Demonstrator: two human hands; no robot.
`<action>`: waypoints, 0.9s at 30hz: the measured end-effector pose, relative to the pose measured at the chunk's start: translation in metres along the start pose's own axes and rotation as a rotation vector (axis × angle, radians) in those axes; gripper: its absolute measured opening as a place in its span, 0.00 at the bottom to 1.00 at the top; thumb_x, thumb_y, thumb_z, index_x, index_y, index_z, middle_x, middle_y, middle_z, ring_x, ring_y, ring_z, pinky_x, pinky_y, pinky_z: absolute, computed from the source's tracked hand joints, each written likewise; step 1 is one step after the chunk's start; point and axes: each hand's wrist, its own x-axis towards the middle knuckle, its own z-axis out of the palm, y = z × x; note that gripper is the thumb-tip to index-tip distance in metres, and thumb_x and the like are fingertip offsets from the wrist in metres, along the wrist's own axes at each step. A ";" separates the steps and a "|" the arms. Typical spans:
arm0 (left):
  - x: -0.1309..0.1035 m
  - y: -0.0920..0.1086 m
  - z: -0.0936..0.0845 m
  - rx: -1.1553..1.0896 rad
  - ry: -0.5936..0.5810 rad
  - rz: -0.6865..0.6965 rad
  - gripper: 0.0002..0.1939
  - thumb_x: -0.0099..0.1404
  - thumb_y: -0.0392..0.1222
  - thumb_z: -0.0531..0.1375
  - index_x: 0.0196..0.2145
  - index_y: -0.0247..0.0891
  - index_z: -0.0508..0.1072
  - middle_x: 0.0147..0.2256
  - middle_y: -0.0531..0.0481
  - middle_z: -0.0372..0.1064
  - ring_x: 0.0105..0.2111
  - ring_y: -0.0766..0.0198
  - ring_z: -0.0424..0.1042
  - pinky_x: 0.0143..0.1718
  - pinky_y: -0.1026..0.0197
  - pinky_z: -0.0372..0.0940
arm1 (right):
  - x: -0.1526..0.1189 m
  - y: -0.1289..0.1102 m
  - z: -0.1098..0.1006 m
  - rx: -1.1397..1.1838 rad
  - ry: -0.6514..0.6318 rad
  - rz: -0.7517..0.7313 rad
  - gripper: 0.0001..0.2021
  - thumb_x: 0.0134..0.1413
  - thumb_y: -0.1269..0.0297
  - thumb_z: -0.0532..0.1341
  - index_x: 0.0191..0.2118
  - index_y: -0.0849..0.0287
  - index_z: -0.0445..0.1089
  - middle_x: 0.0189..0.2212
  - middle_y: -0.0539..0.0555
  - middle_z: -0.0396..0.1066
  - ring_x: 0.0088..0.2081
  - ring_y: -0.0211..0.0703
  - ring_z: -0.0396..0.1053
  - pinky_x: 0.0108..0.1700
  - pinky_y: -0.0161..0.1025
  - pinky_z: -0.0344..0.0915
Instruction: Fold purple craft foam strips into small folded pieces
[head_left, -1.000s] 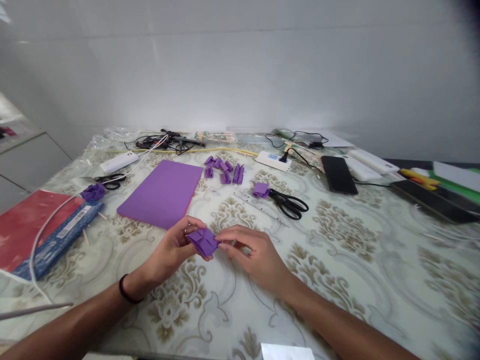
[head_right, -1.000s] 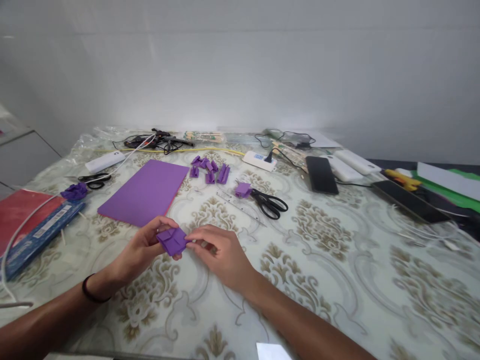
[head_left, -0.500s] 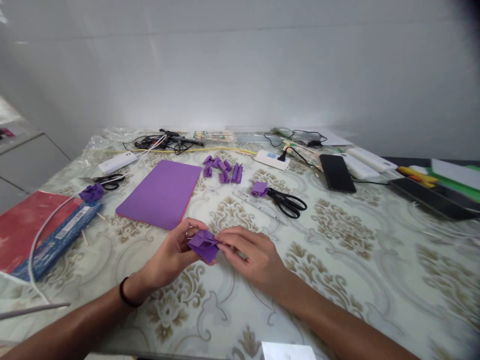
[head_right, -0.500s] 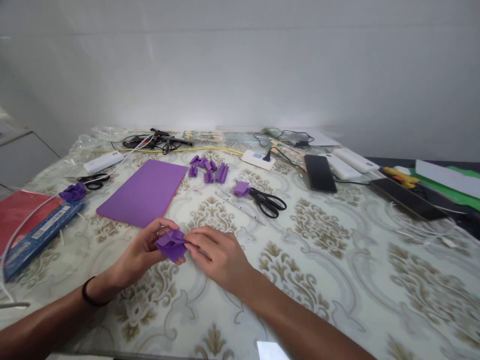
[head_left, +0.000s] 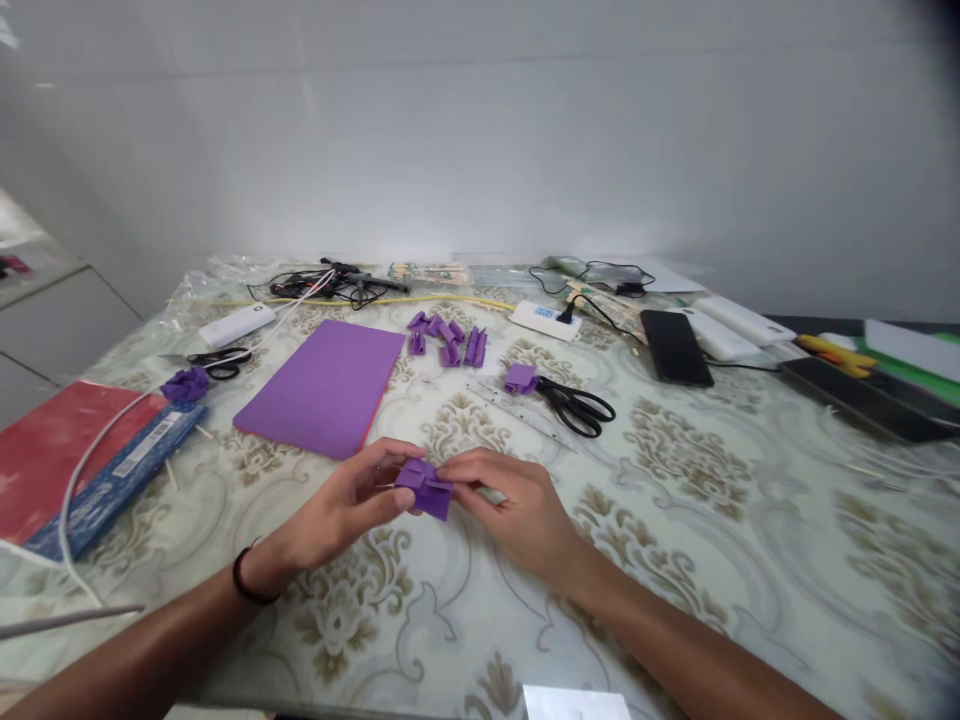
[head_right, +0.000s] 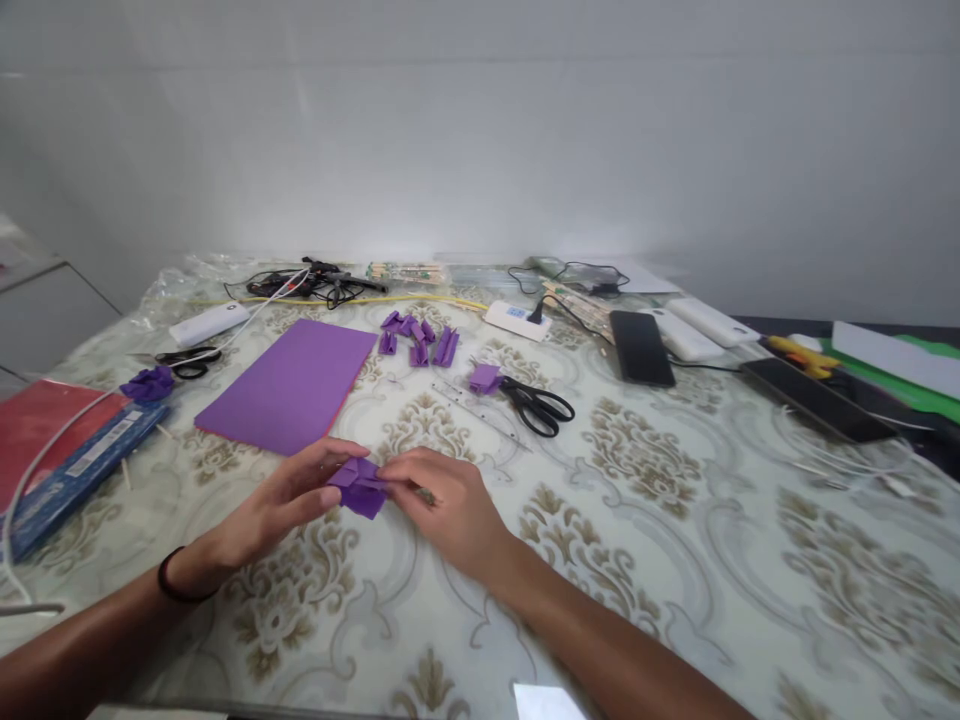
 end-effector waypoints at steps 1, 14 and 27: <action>0.000 0.000 0.000 0.026 0.004 -0.006 0.17 0.72 0.42 0.64 0.57 0.46 0.71 0.49 0.47 0.74 0.48 0.60 0.73 0.51 0.58 0.69 | 0.000 0.002 0.000 0.009 0.004 0.011 0.08 0.62 0.75 0.64 0.40 0.56 0.79 0.37 0.55 0.81 0.38 0.43 0.79 0.42 0.38 0.75; 0.005 -0.016 -0.003 0.137 0.189 -0.003 0.09 0.68 0.44 0.66 0.44 0.38 0.78 0.43 0.45 0.81 0.44 0.56 0.79 0.46 0.57 0.72 | 0.004 0.003 0.002 0.247 -0.109 0.315 0.06 0.61 0.67 0.65 0.39 0.56 0.81 0.39 0.56 0.80 0.40 0.45 0.77 0.40 0.39 0.73; 0.003 -0.024 0.002 0.098 0.339 0.066 0.09 0.65 0.44 0.69 0.41 0.38 0.82 0.39 0.45 0.82 0.38 0.59 0.81 0.40 0.62 0.73 | 0.001 0.001 0.010 0.691 -0.083 0.588 0.16 0.56 0.55 0.72 0.46 0.54 0.71 0.33 0.49 0.77 0.36 0.40 0.76 0.42 0.38 0.72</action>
